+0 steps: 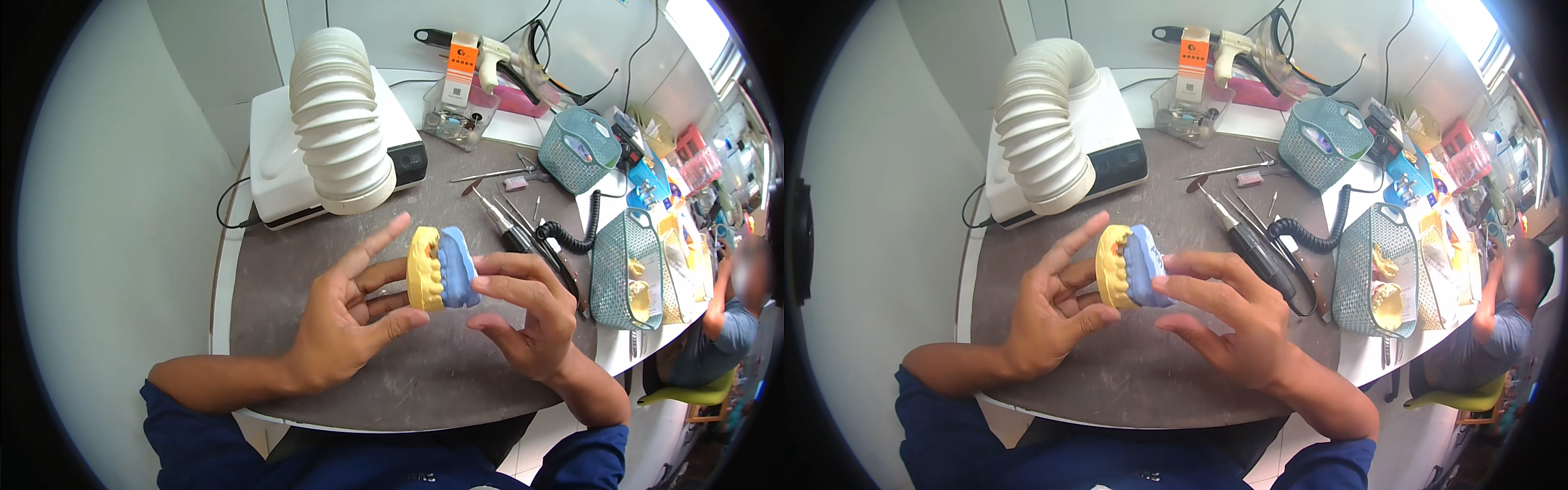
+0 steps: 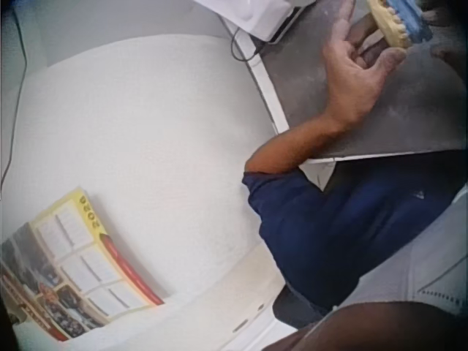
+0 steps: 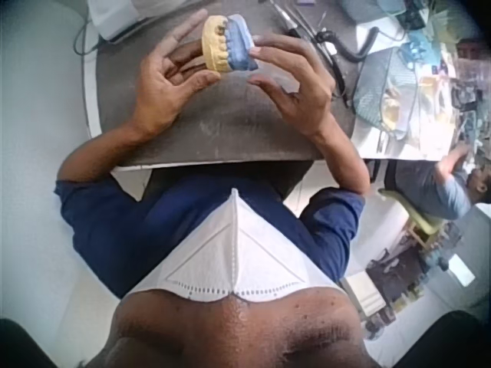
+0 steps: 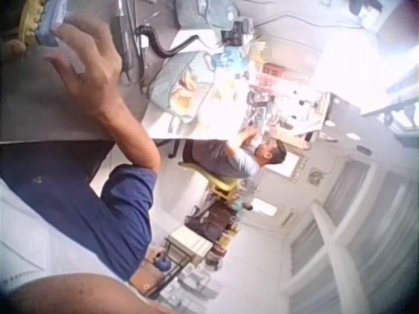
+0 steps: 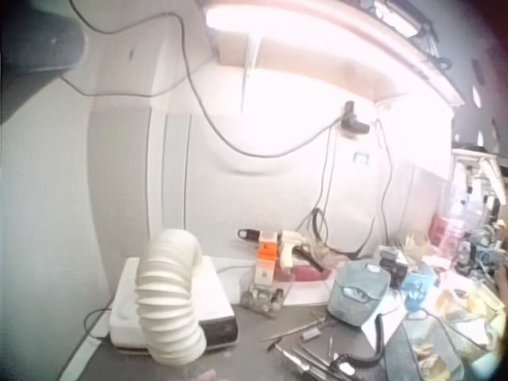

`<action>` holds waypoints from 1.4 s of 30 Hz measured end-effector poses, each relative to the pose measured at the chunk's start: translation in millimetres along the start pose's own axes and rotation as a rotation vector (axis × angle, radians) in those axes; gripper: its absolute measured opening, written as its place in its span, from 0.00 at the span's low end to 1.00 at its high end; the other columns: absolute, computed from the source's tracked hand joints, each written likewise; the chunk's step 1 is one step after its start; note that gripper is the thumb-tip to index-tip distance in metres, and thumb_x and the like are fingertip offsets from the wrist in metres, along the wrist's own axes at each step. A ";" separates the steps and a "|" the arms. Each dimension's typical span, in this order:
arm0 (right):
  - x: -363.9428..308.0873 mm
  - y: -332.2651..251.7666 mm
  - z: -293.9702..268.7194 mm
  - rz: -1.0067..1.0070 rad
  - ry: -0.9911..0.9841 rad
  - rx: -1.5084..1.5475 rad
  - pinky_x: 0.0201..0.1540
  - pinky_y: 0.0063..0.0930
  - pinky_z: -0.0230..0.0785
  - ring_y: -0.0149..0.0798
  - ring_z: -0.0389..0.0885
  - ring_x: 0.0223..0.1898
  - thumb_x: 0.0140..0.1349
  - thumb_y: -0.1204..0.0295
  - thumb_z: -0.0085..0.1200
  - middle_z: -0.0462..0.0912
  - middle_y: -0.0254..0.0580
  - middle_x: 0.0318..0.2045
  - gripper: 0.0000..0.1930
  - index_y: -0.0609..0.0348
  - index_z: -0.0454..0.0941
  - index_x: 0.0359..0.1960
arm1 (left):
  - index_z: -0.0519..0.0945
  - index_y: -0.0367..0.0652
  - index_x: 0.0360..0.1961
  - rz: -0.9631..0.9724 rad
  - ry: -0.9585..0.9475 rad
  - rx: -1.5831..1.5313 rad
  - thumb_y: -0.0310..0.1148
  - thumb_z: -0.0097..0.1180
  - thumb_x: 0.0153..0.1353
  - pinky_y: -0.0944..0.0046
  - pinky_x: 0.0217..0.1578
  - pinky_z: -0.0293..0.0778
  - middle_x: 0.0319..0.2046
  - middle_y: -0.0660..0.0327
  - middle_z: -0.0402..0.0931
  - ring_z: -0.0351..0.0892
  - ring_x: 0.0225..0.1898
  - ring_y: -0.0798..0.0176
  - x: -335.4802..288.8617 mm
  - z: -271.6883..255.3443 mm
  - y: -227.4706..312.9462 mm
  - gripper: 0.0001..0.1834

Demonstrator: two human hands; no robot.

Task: The person uses a rotary grinding tool to trim and smooth the edges of a yellow dental mold. They repeatedly separate the mold from a blue counterpart to inspect the fit and then resume grinding specific areas of the yellow mold.

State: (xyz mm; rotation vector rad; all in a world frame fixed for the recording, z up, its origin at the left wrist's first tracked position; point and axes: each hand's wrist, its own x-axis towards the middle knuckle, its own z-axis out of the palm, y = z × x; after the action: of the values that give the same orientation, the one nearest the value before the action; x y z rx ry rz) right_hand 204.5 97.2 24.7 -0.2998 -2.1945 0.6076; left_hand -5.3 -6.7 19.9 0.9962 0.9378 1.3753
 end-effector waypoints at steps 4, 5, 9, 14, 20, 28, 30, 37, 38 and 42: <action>-2.5 -4.0 1.7 0.009 0.053 0.015 0.43 0.30 0.79 0.43 0.85 0.41 0.49 0.75 0.72 0.83 0.49 0.44 0.26 0.60 0.80 0.53 | 0.56 0.39 0.73 0.147 -0.053 0.170 0.21 0.67 0.57 0.54 0.64 0.71 0.66 0.48 0.63 0.67 0.66 0.57 -1.8 -1.5 -5.2 0.45; -2.0 -4.8 1.3 0.016 0.047 0.013 0.43 0.31 0.79 0.43 0.85 0.41 0.49 0.76 0.72 0.84 0.49 0.44 0.26 0.61 0.80 0.53 | 0.57 0.39 0.72 0.180 -0.060 0.203 0.21 0.67 0.56 0.54 0.64 0.71 0.67 0.48 0.63 0.67 0.66 0.57 -1.9 -2.5 -6.5 0.45; -1.3 -5.0 1.1 -0.008 0.018 0.034 0.46 0.32 0.79 0.46 0.85 0.44 0.49 0.77 0.72 0.84 0.52 0.45 0.26 0.61 0.79 0.52 | 0.60 0.39 0.71 0.284 -0.076 0.286 0.21 0.69 0.54 0.52 0.64 0.72 0.68 0.50 0.61 0.65 0.68 0.56 -2.3 -3.8 -11.1 0.45; -2.3 0.0 2.8 -0.042 -0.035 0.075 0.52 0.38 0.77 0.52 0.84 0.50 0.54 0.74 0.70 0.83 0.62 0.46 0.23 0.70 0.77 0.50 | 0.63 0.40 0.69 0.334 -0.066 0.312 0.21 0.71 0.52 0.52 0.63 0.74 0.67 0.51 0.62 0.66 0.67 0.55 -2.6 -4.4 -14.3 0.44; -5.1 1.7 2.8 -0.041 -0.039 0.093 0.53 0.39 0.77 0.53 0.83 0.51 0.55 0.73 0.70 0.82 0.64 0.47 0.23 0.71 0.77 0.50 | 0.63 0.40 0.65 0.360 -0.057 0.348 0.22 0.73 0.50 0.54 0.61 0.76 0.63 0.52 0.64 0.67 0.66 0.55 -3.3 -4.8 -18.4 0.42; -1.8 -2.6 11.5 -0.050 -0.116 -0.027 0.53 0.36 0.77 0.52 0.82 0.52 0.48 0.74 0.70 0.78 0.55 0.56 0.37 0.64 0.71 0.62 | 0.65 0.40 0.60 0.229 0.080 0.191 0.25 0.77 0.45 0.58 0.58 0.78 0.60 0.56 0.62 0.66 0.64 0.61 -3.4 -0.6 -20.7 0.42; -2.4 -2.5 15.3 -0.055 -0.124 -0.027 0.54 0.36 0.76 0.52 0.81 0.53 0.47 0.75 0.70 0.77 0.56 0.57 0.38 0.65 0.69 0.63 | 0.66 0.40 0.59 0.187 0.066 0.240 0.26 0.78 0.46 0.60 0.58 0.78 0.59 0.56 0.64 0.69 0.62 0.62 -2.2 0.0 -18.4 0.41; -5.0 -1.8 25.8 -0.069 -0.094 -0.059 0.53 0.38 0.77 0.53 0.80 0.53 0.44 0.77 0.70 0.77 0.56 0.56 0.38 0.65 0.70 0.62 | 0.63 0.42 0.58 0.218 0.000 0.492 0.28 0.80 0.43 0.65 0.54 0.74 0.51 0.59 0.68 0.73 0.54 0.67 -5.3 1.0 -18.5 0.44; -4.9 -2.0 26.3 -0.067 -0.089 -0.063 0.53 0.38 0.77 0.53 0.80 0.54 0.44 0.77 0.70 0.77 0.56 0.56 0.38 0.65 0.70 0.61 | 0.65 0.41 0.58 0.257 0.017 0.496 0.30 0.80 0.44 0.64 0.52 0.76 0.50 0.58 0.71 0.75 0.53 0.66 -5.0 0.9 -20.7 0.43; 3.5 -9.9 20.9 -0.071 -0.095 -0.113 0.52 0.37 0.77 0.53 0.79 0.54 0.42 0.80 0.69 0.77 0.57 0.55 0.37 0.63 0.72 0.59 | 0.70 0.39 0.56 0.393 0.048 0.548 0.33 0.80 0.44 0.63 0.48 0.79 0.48 0.56 0.75 0.80 0.49 0.62 -3.0 -3.1 -24.5 0.39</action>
State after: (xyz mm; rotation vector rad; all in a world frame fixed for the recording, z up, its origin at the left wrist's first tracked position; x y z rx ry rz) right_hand 186.0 83.4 20.7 -0.2555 -2.3250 0.4676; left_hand -0.3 -8.6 -4.4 1.6340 1.2359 1.4974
